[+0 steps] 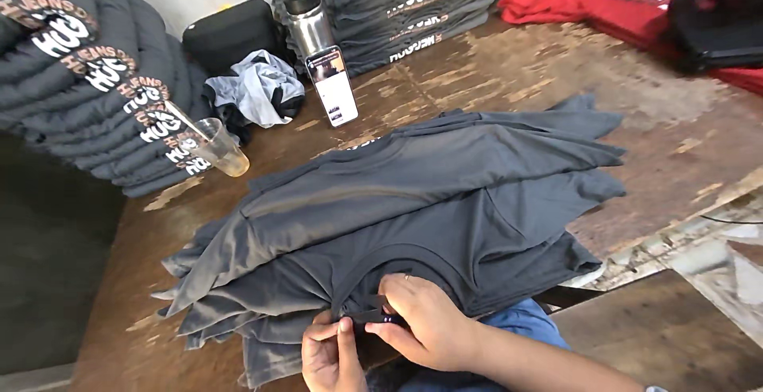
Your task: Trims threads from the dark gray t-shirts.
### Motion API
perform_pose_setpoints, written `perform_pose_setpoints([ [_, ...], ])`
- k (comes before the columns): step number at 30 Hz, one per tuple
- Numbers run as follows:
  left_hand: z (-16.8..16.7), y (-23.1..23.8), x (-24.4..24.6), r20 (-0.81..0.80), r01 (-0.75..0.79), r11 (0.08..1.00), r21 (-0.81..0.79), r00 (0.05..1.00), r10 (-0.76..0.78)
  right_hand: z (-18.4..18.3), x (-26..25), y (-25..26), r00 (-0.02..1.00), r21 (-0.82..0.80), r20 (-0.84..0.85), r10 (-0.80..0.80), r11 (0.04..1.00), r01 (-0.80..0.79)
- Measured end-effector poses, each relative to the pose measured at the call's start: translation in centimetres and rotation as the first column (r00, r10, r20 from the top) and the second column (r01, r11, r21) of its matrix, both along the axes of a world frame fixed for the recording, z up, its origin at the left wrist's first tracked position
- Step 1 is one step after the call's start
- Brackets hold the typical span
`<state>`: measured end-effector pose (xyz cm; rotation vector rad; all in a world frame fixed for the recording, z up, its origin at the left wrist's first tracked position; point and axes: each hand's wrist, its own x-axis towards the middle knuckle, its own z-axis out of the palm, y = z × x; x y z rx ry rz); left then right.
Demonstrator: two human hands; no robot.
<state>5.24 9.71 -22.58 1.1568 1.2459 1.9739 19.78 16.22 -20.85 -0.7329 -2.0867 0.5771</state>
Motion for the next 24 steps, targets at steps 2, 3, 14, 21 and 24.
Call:
perform_pose_setpoints([
  [2, 0.5, -0.4, -0.2, -0.225, -0.037, 0.999, 0.032, 0.973, 0.043, 0.4, -0.5, 0.1, 0.979, -0.126, -0.161, 0.124, 0.981, -0.145],
  [3, 0.8, -0.6, -0.4, -0.351, -0.061, 0.996, 0.069, 0.933, 0.082, 0.5, -0.9, 0.1, 0.957, -0.175, -0.228, 0.18, 0.959, -0.223],
  [14, 6.1, -3.1, -6.6, -0.702, 0.358, 0.819, -0.449, 0.426, -0.571, -0.3, -1.5, 1.0, 0.846, -0.197, -0.486, 0.218, 0.916, -0.349],
  [21, 4.0, 0.2, -1.7, -0.917, -0.199, 0.963, -0.179, 0.389, -0.091, -1.2, -1.3, 0.8, 0.779, -0.366, -0.623, 0.072, 0.853, -0.372],
  [24, 2.7, 1.4, -1.2, -0.944, -0.217, 0.972, -0.092, 0.331, -0.015, -1.5, -1.0, 1.0, 0.755, -0.415, -0.655, 0.037, 0.817, -0.4],
])
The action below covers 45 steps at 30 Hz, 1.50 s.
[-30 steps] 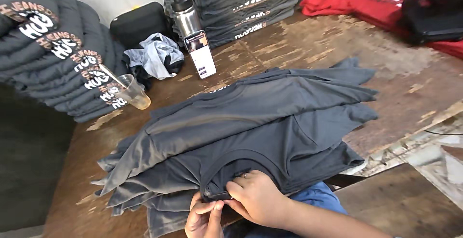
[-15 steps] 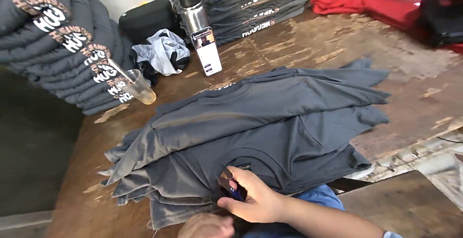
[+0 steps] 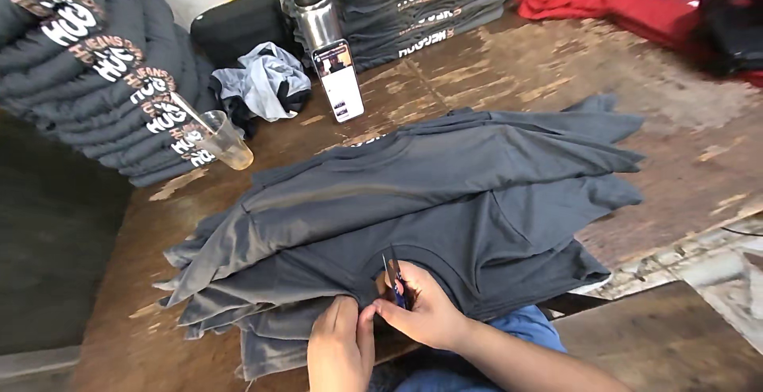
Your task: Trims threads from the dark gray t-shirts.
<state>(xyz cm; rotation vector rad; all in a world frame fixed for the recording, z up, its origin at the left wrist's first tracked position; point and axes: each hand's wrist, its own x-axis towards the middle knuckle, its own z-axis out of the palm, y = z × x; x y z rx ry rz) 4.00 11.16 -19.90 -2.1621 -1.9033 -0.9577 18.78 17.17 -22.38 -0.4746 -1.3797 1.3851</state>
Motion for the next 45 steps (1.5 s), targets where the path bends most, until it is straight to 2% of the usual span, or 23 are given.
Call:
perform_pose_setpoints([
  [4, -0.4, 0.5, -1.2, -0.036, 0.096, 0.991, 0.092, 0.995, -0.093, 0.0, 0.1, -0.1, 1.0, -0.041, -0.008, 0.024, 0.999, -0.024],
  [7, -0.5, 0.1, -1.9, 0.137, 0.215, 0.972, 0.094, 0.964, -0.226, 0.1, 0.2, 0.1, 0.998, -0.075, -0.044, 0.049, 0.996, -0.052],
  [9, 0.0, -0.3, -2.9, 0.335, 0.398, 0.913, 0.089, 0.852, -0.404, 0.2, 0.4, 0.3, 0.996, -0.144, -0.072, 0.047, 0.988, -0.057],
  [11, 1.2, -0.9, -3.8, 0.491, 0.597, 0.796, 0.103, 0.666, -0.562, 0.4, 0.5, 0.4, 0.99, -0.258, -0.128, 0.062, 0.962, -0.093],
  [12, 1.7, -1.1, -4.1, 0.537, 0.655, 0.75, 0.096, 0.6, -0.593, 0.3, 0.6, 0.5, 0.98, -0.305, -0.183, 0.078, 0.943, -0.132],
  [13, 2.1, -1.3, -4.3, 0.557, 0.675, 0.734, 0.068, 0.585, -0.589, 0.2, 0.6, 0.6, 0.97, -0.33, -0.226, 0.093, 0.929, -0.166],
  [14, 2.4, -1.5, -4.3, 0.548, 0.645, 0.764, 0.03, 0.628, -0.552, 0.2, 0.7, 0.6, 0.963, -0.341, -0.249, 0.101, 0.922, -0.185],
  [15, 2.5, -1.6, -4.0, 0.509, 0.563, 0.827, -0.004, 0.713, -0.482, 0.3, 0.7, 0.6, 0.962, -0.349, -0.253, 0.101, 0.918, -0.189],
  [17, 2.5, -1.3, -3.3, 0.366, 0.371, 0.925, -0.082, 0.875, -0.318, 0.3, 0.7, 0.7, 0.963, -0.353, -0.248, 0.102, 0.917, -0.188],
  [19, 2.0, -0.8, -2.2, 0.215, 0.191, 0.97, -0.148, 0.964, -0.157, 0.3, 0.7, 0.6, 0.969, -0.356, -0.233, 0.086, 0.919, -0.167],
  [23, 0.5, -0.5, -1.1, 0.156, 0.066, 0.997, -0.037, 0.986, -0.06, 0.4, 0.7, 0.4, 0.98, -0.308, -0.178, 0.09, 0.941, -0.142],
  [25, 0.3, -0.5, -0.4, 0.077, -0.008, 1.0, 0.021, 0.997, 0.006, 0.4, 0.8, 0.3, 0.989, -0.225, -0.096, 0.111, 0.966, -0.13],
  [27, 0.4, -0.7, 0.2, -0.024, -0.056, 0.998, 0.013, 0.998, 0.056, 0.5, 1.0, 0.3, 0.989, -0.175, -0.062, 0.133, 0.974, -0.142],
  [30, 0.6, -1.3, 0.2, -0.116, -0.031, 1.0, 0.007, 0.993, 0.031, 0.4, 1.2, 0.5, 0.981, -0.133, -0.05, 0.188, 0.972, -0.193],
  [32, 1.0, -1.9, -0.7, -0.051, 0.113, 0.993, -0.02, 0.992, -0.114, 0.3, 1.1, 0.4, 0.979, -0.103, -0.06, 0.195, 0.974, -0.2],
  [33, 1.3, -2.2, -1.6, 0.042, 0.241, 0.969, -0.05, 0.97, -0.239, 0.3, 1.0, 0.4, 0.98, -0.091, -0.063, 0.189, 0.977, -0.194],
  [35, 2.4, -2.8, -3.3, 0.267, 0.513, 0.849, -0.129, 0.842, -0.468, 0.2, 1.0, 0.5, 0.98, -0.095, -0.083, 0.179, 0.978, -0.187],
  [37, 4.2, -3.1, -4.2, 0.43, 0.666, 0.707, -0.238, 0.725, -0.538, 0.4, 1.1, 0.6, 0.977, -0.156, -0.115, 0.18, 0.968, -0.196],
  [38, 5.0, -3.2, -4.4, 0.463, 0.683, 0.671, -0.29, 0.714, -0.526, 0.5, 1.2, 0.7, 0.974, -0.192, -0.137, 0.182, 0.959, -0.207],
  [40, 5.5, -3.1, -4.5, 0.464, 0.623, 0.706, -0.338, 0.763, -0.451, 0.5, 1.2, 0.7, 0.969, -0.234, -0.17, 0.179, 0.948, -0.216],
  [42, 4.4, -2.4, -3.8, 0.351, 0.467, 0.843, -0.266, 0.862, -0.366, 0.7, 1.0, 0.3, 0.973, -0.218, -0.167, 0.158, 0.957, -0.193],
  [45, 1.2, -0.9, -3.6, 0.131, 0.222, 0.946, -0.235, 0.972, -0.196, 1.2, 0.7, -1.0, 0.981, -0.046, -0.094, 0.17, 0.984, -0.174],
])
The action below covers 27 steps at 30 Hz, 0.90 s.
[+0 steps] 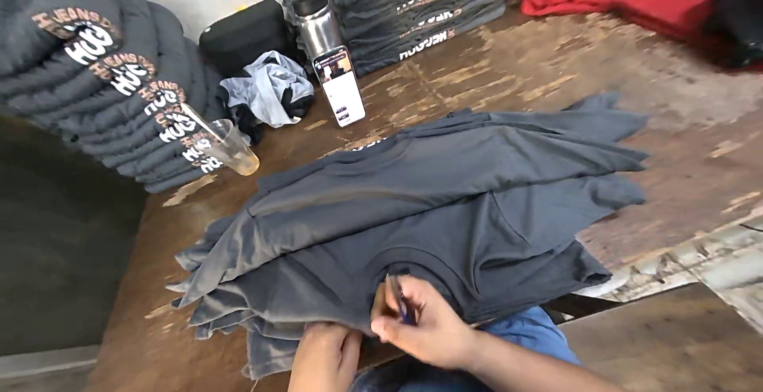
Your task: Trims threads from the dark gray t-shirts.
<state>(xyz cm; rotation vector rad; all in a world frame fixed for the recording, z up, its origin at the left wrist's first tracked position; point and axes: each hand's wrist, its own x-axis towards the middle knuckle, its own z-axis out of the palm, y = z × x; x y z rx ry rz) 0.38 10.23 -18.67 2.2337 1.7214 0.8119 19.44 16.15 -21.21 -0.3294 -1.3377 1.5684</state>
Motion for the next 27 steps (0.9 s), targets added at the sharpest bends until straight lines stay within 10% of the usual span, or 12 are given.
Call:
perform_pose_setpoints([
  [3, 0.5, 1.8, 0.8, 0.003, -0.125, 0.991, 0.04, 0.992, 0.125, 1.2, 0.9, -0.9, 0.977, 0.315, 0.203, 0.068, 0.94, -0.131],
  [5, 2.3, 4.0, 0.5, -0.011, -0.15, 0.967, 0.207, 0.988, 0.156, 2.1, 2.7, -0.4, 0.878, 0.553, 0.434, -0.202, 0.829, -0.083],
  [8, 4.3, 8.0, -2.1, -0.148, -0.193, 0.976, 0.098, 0.967, 0.206, 2.6, 6.2, 3.5, 0.443, 0.739, 0.536, -0.719, 0.653, 0.166],
  [12, 2.8, 11.4, -5.7, -0.329, -0.365, 0.919, -0.147, 0.895, 0.303, 1.7, 14.1, 10.0, 0.013, 0.711, 0.673, -0.739, 0.652, 0.263],
  [17, 2.2, 9.3, -2.3, -0.234, -0.213, 0.973, 0.087, 0.945, 0.228, -0.9, 16.8, 6.9, 0.122, 0.838, 0.369, -0.922, 0.386, 0.385],
  [20, 1.4, 7.6, 0.5, -0.168, -0.1, 0.991, -0.094, 0.982, 0.083, -1.9, 15.5, 4.0, 0.311, 0.74, 0.471, -0.825, 0.562, 0.369],
  [27, -0.6, 6.9, -0.8, -0.184, -0.287, 0.957, 0.036, 0.94, 0.288, -2.0, 13.7, 4.5, 0.273, 0.773, 0.558, -0.783, 0.611, 0.171],
])
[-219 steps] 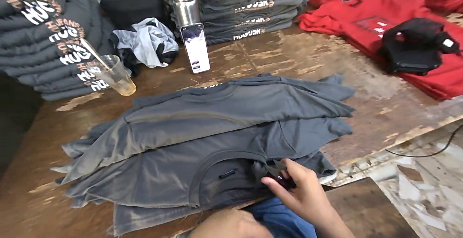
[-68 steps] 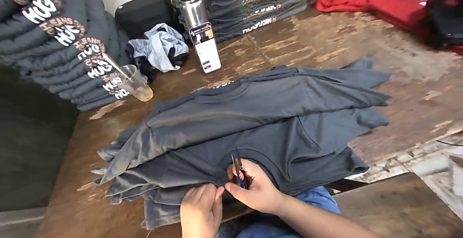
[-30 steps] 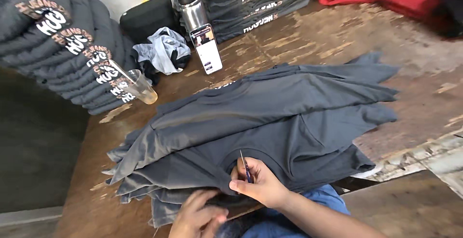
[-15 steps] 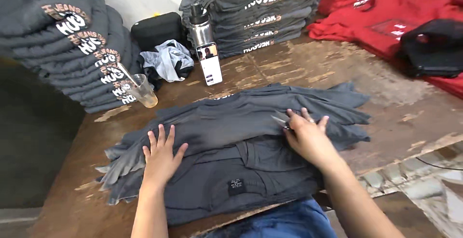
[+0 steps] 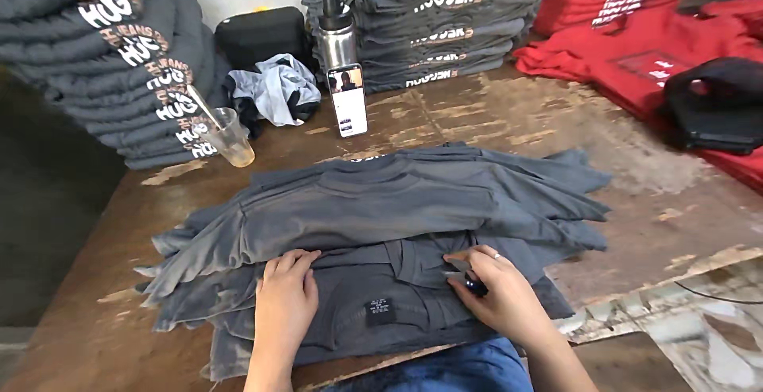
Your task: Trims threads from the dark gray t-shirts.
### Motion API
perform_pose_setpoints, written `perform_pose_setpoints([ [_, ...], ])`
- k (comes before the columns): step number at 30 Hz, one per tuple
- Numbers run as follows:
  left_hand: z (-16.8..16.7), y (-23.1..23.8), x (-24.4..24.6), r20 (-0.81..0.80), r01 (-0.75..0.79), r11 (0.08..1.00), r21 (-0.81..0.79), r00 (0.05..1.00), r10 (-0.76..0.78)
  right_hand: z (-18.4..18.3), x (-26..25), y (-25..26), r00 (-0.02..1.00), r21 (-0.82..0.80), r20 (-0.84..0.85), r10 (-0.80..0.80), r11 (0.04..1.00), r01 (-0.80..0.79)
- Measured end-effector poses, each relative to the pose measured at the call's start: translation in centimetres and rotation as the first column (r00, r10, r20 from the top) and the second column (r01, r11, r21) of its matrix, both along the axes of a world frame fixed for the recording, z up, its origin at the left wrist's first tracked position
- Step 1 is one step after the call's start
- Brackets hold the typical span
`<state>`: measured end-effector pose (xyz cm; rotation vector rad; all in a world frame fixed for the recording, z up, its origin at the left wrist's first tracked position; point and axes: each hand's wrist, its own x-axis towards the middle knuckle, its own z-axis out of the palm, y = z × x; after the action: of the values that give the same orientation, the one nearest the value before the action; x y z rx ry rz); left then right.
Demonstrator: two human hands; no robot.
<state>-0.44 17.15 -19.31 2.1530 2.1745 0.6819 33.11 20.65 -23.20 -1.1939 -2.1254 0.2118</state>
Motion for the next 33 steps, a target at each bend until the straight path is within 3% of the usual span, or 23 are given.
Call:
perform_pose_setpoints([
  [4, 0.4, 0.8, -0.5, 0.065, -0.008, 0.997, 0.075, 0.998, 0.003, 0.2, -0.4, 1.3, 0.998, 0.071, -0.018, 0.053, 0.996, -0.052],
  [8, 3.3, -1.9, -3.1, 0.194, 0.082, 0.949, 0.305, 0.97, -0.147, 2.2, 3.4, 1.3, 0.877, 0.134, -0.46, 0.139, 0.987, -0.087],
  [11, 4.5, -4.6, -5.9, 0.304, 0.233, 0.937, 0.259, 0.902, -0.308, 3.2, 6.5, 0.6, 0.747, 0.19, -0.641, 0.177, 0.979, -0.069],
  [13, 4.3, -5.5, -7.2, 0.334, 0.347, 0.928, 0.135, 0.866, -0.372, 3.4, 8.4, 0.3, 0.725, 0.188, -0.666, 0.175, 0.98, -0.065],
  [16, 3.8, -5.9, -6.6, 0.355, 0.448, 0.893, 0.046, 0.828, -0.434, 3.1, 9.2, -0.8, 0.76, 0.084, -0.635, 0.14, 0.99, -0.112],
  [20, 3.7, -4.5, -0.3, 0.351, 0.484, 0.855, 0.184, 0.781, -0.517, 2.5, 6.7, -2.3, 0.89, -0.052, -0.413, 0.193, 0.971, -0.235],
  [22, 3.0, -3.6, 4.1, 0.324, 0.493, 0.863, 0.111, 0.803, -0.501, 2.0, 5.7, -2.1, 0.973, -0.071, -0.194, 0.124, 0.988, -0.14],
  [23, 2.8, -3.3, 6.3, 0.296, 0.492, 0.871, -0.017, 0.834, -0.465, 1.7, 5.3, -1.9, 0.994, -0.066, -0.101, 0.052, 0.996, -0.059],
  [24, 2.3, -3.0, 8.3, 0.246, 0.476, 0.869, -0.134, 0.866, -0.436, 1.4, 5.2, -1.5, 0.999, -0.056, -0.046, -0.011, 0.998, 0.009],
  [26, 1.0, -2.6, 11.3, 0.234, 0.492, 0.854, -0.168, 0.861, -0.451, 0.9, 5.1, -1.1, 0.996, 0.003, -0.055, -0.07, 0.998, 0.07],
  [29, -1.5, -2.5, 12.7, 0.397, 0.596, 0.79, 0.146, 0.696, -0.598, 1.1, 5.6, -1.3, 0.973, 0.093, -0.218, -0.077, 0.991, 0.099],
  [31, -0.9, -2.7, 12.9, 0.639, 0.586, 0.76, 0.281, 0.476, -0.604, 1.5, 5.9, -1.7, 0.944, 0.137, -0.318, -0.089, 0.981, 0.138],
  [33, -0.4, -2.6, 13.0, 0.751, 0.537, 0.751, 0.383, 0.292, -0.592, 2.0, 5.5, -2.1, 0.92, 0.166, -0.389, -0.053, 0.978, 0.127],
])
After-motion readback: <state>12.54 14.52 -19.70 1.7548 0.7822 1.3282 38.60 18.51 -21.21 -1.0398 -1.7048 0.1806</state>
